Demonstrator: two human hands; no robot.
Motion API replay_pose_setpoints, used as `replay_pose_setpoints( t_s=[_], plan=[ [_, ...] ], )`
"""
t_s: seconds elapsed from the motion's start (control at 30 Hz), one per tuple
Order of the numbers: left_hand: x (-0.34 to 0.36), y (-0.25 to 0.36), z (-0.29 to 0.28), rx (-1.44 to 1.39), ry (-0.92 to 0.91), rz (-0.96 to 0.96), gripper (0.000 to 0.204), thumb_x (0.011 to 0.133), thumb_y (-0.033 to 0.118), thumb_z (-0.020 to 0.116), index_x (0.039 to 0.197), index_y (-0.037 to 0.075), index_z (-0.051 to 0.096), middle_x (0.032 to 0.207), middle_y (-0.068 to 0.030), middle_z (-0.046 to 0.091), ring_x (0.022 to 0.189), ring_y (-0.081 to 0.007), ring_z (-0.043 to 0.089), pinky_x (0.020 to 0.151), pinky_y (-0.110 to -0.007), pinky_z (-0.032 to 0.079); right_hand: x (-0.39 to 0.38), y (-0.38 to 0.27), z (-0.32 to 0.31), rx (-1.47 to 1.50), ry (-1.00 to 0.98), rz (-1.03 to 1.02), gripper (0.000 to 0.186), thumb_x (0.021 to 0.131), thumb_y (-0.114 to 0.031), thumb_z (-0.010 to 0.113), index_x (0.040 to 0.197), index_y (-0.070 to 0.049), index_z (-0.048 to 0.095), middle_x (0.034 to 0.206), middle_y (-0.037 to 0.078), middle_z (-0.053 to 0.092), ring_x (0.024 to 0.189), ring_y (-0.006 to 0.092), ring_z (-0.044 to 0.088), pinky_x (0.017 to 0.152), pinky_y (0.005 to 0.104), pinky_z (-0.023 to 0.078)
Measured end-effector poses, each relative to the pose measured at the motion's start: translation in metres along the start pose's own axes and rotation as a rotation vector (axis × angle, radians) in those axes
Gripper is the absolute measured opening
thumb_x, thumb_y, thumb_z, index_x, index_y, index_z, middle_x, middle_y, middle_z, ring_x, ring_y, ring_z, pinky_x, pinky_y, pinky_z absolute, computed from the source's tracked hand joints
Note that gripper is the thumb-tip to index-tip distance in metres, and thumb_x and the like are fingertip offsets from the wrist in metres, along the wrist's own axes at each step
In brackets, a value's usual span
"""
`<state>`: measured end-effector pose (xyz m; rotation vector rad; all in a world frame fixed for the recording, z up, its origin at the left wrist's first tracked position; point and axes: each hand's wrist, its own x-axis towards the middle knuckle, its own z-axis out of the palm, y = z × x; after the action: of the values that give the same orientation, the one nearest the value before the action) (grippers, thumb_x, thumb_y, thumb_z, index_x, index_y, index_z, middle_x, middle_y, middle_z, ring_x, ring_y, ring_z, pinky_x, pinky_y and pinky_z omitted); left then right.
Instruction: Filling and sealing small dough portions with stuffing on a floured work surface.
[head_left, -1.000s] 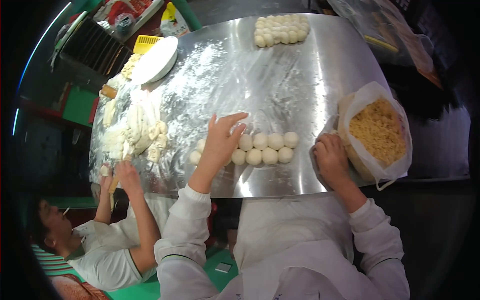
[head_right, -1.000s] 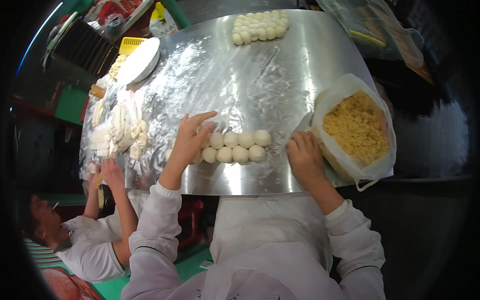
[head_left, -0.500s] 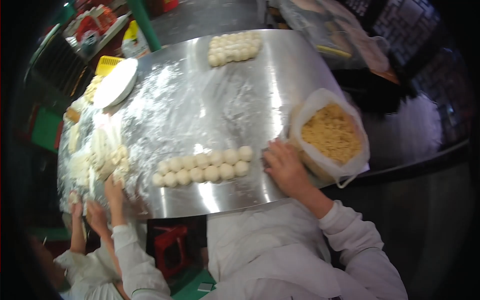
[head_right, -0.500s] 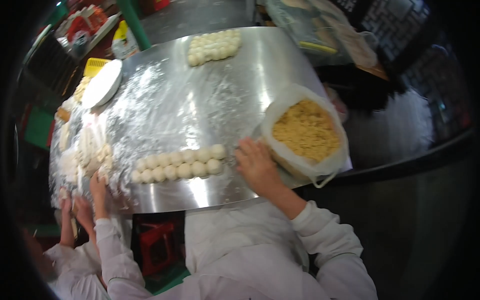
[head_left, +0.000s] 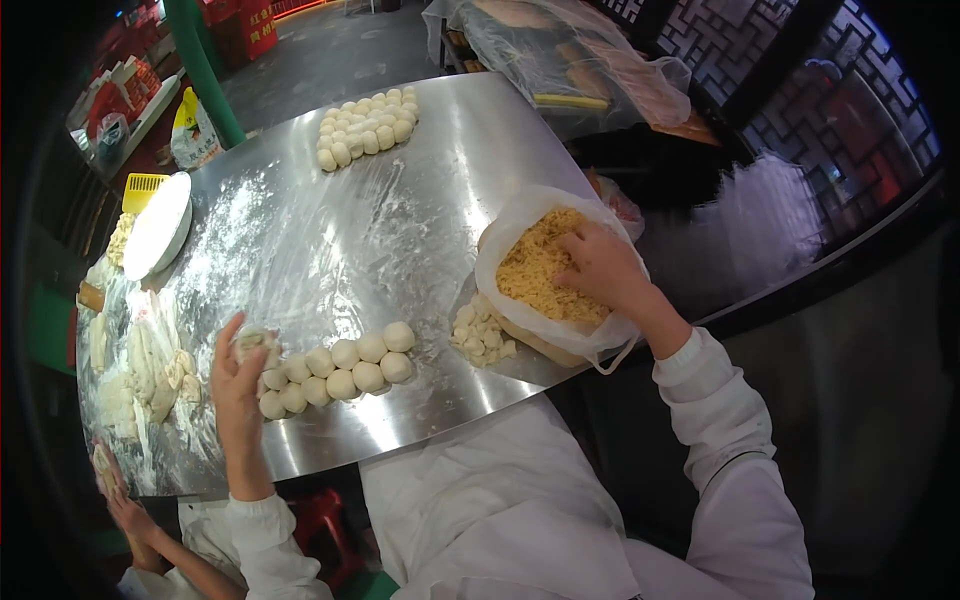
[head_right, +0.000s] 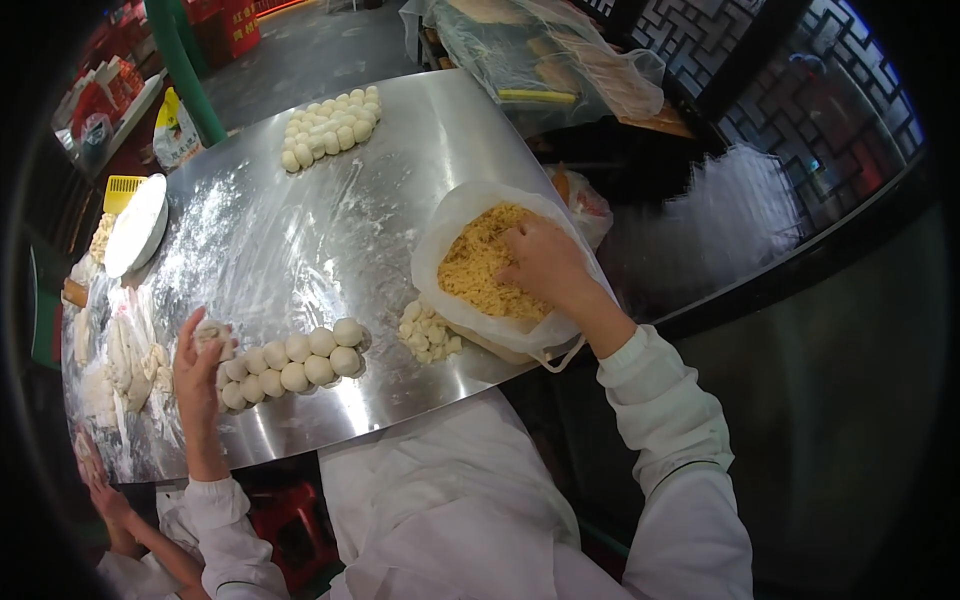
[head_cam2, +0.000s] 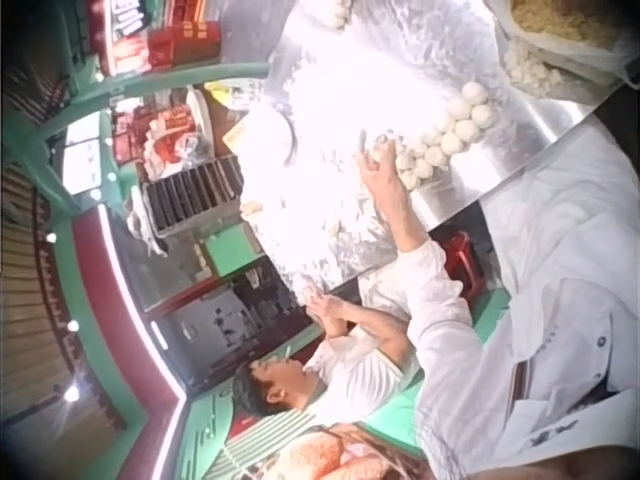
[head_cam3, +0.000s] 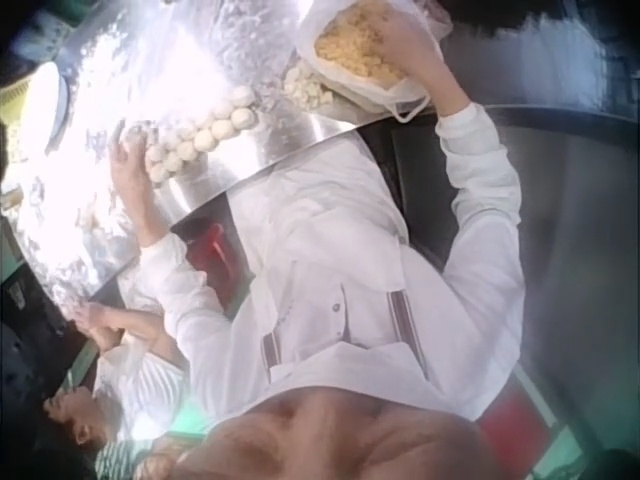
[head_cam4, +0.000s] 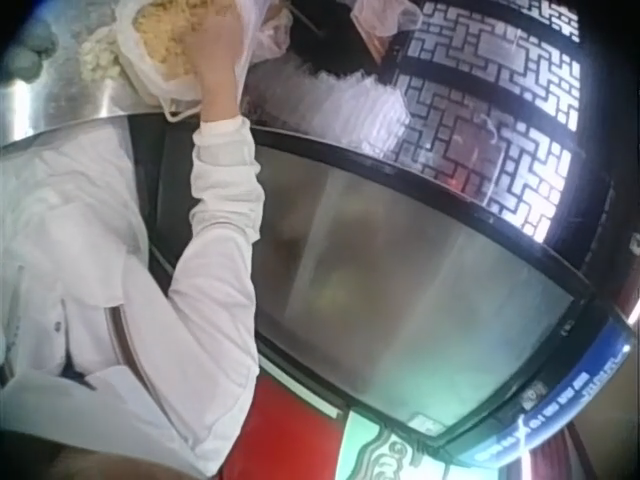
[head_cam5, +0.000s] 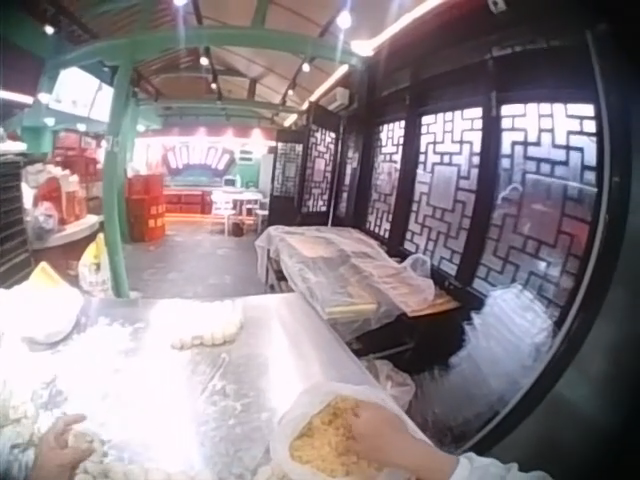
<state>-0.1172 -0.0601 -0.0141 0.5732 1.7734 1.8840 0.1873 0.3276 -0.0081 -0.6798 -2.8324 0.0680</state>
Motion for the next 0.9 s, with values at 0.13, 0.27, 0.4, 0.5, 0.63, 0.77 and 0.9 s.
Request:
replay_pose_setpoints(
  t_s=[0.13, 0.27, 0.4, 0.5, 0.63, 0.77, 0.9],
  plan=[
    [0.011, 0.003, 0.113, -0.109, -0.354, -0.124, 0.047, 0.094, 0.009, 0.065, 0.138, -0.003, 0.054, 0.111, -0.0114, 0.068, 0.100, -0.0162, 0.066, 0.091, -0.029, 0.053, 0.001, 0.001, 0.012, 0.068, -0.132, 0.053, 0.028, 0.083, -0.019, 0.073, 0.107, -0.006, 0.069, 0.098, 0.016, 0.064, 0.097, 0.0332, 0.064, 0.086, 0.0420, 0.051],
    [0.010, 0.015, 0.195, -0.189, -0.503, -0.205, 0.043, 0.093, 0.013, 0.069, 0.133, -0.001, 0.060, 0.114, -0.0076, 0.067, 0.101, -0.0136, 0.063, 0.091, -0.026, 0.050, -0.005, 0.003, -0.008, 0.449, -0.007, 0.132, 0.021, 0.082, -0.008, 0.069, 0.103, -0.004, 0.068, 0.104, 0.016, 0.064, 0.093, 0.0339, 0.066, 0.082, 0.0426, 0.054],
    [0.018, 0.008, 0.243, -0.288, -0.623, -0.257, 0.043, 0.096, 0.015, 0.066, 0.134, -0.003, 0.057, 0.117, -0.0085, 0.066, 0.105, -0.0143, 0.063, 0.094, -0.028, 0.050, -0.016, 0.014, -0.016, 0.560, -0.136, 0.207, 0.021, 0.081, -0.006, 0.071, 0.102, -0.003, 0.067, 0.098, 0.013, 0.067, 0.088, 0.0342, 0.065, 0.082, 0.0412, 0.052],
    [0.021, 0.001, 0.266, -0.344, -0.676, -0.313, 0.044, 0.098, 0.015, 0.064, 0.136, -0.005, 0.053, 0.120, -0.0098, 0.066, 0.108, -0.0155, 0.064, 0.097, -0.030, 0.050, -0.023, 0.020, 0.003, 0.203, -0.182, 0.023, 0.023, 0.080, -0.004, 0.070, 0.103, -0.002, 0.067, 0.096, 0.015, 0.067, 0.090, 0.0332, 0.065, 0.082, 0.0398, 0.052],
    [0.025, -0.019, 0.281, -0.306, -0.649, -0.336, 0.047, 0.099, 0.019, 0.063, 0.137, -0.007, 0.052, 0.123, -0.0098, 0.064, 0.110, -0.0159, 0.062, 0.099, -0.030, 0.049, -0.021, 0.011, -0.003, 0.199, -0.189, 0.022, 0.023, 0.080, -0.004, 0.069, 0.103, -0.003, 0.066, 0.096, 0.015, 0.067, 0.092, 0.0320, 0.065, 0.081, 0.0408, 0.051],
    [0.027, -0.026, 0.287, -0.164, -0.672, -0.323, 0.050, 0.100, 0.022, 0.063, 0.139, -0.007, 0.051, 0.124, -0.0093, 0.063, 0.111, -0.0149, 0.061, 0.098, -0.029, 0.048, -0.022, -0.004, -0.030, 0.625, 0.020, 0.097, 0.022, 0.083, -0.005, 0.070, 0.104, -0.003, 0.065, 0.094, 0.013, 0.064, 0.089, 0.0311, 0.065, 0.077, 0.0409, 0.051],
    [0.027, -0.026, 0.302, -0.179, -0.735, -0.282, 0.051, 0.100, 0.025, 0.064, 0.139, -0.006, 0.052, 0.123, -0.0086, 0.063, 0.111, -0.0138, 0.060, 0.097, -0.028, 0.048, -0.021, -0.014, -0.030, 0.752, 0.082, 0.046, 0.023, 0.085, -0.001, 0.070, 0.107, -0.003, 0.065, 0.091, 0.008, 0.061, 0.083, 0.0211, 0.061, 0.075, 0.0348, 0.049]
  ],
)
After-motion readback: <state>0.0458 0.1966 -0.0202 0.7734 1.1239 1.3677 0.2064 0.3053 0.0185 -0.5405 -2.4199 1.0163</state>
